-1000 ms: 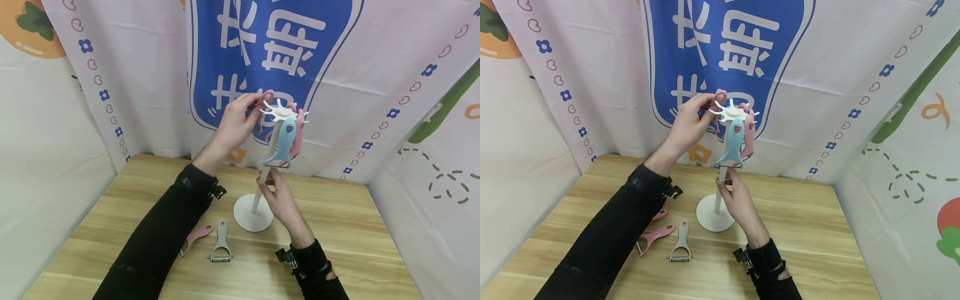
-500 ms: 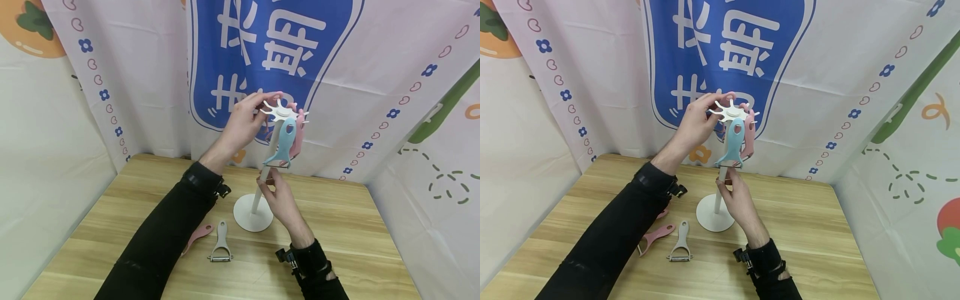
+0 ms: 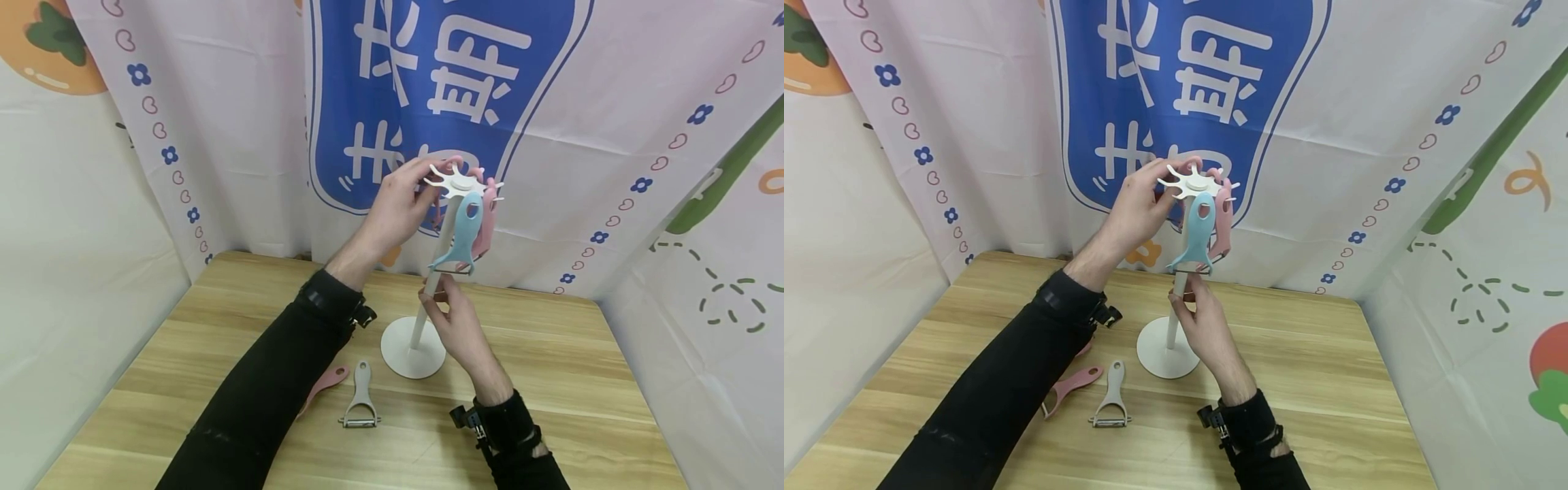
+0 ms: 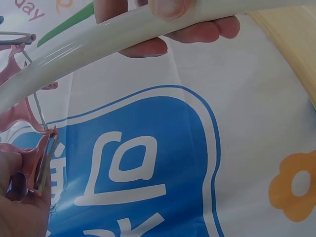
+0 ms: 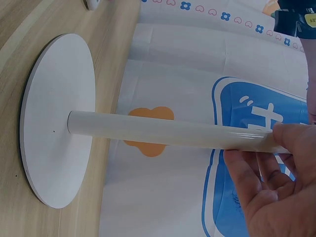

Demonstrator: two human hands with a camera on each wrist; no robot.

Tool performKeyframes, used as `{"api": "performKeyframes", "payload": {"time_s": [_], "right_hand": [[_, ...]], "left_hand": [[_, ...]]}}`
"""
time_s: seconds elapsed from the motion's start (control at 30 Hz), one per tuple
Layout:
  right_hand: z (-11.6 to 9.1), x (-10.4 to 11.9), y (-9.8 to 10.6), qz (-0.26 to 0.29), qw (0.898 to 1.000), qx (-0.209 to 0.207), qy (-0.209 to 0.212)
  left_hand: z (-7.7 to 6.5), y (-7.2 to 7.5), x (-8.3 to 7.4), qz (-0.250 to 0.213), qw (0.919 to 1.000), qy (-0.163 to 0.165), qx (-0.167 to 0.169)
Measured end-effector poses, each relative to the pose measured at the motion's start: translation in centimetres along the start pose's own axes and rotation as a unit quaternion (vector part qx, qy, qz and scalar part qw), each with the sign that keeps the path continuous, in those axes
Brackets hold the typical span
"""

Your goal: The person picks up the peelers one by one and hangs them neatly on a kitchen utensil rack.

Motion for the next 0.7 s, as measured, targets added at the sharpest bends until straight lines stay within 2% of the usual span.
{"api": "performKeyframes", "payload": {"time_s": [0.33,0.7], "right_hand": [[0.07,0.05,-0.02,-0.005,1.0,0.002,-0.004],[0.05,-0.04,0.03,-0.004,1.0,0.004,-0.009]], "left_hand": [[-0.1,-0.16,0.33,0.009,0.9999,0.008,-0.003],[-0.17,-0.33,0.13,0.001,0.9996,-0.028,-0.009]]}}
Point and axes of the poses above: each hand's wrist, its own z-axis towards the middle knuckle, its own y-axis out of the back of the hand, x = y × z, the point moved 3 cm from there along z, towards the middle knuckle, and after that the axes turned 9 degrees about y, right-handed, at the moved point
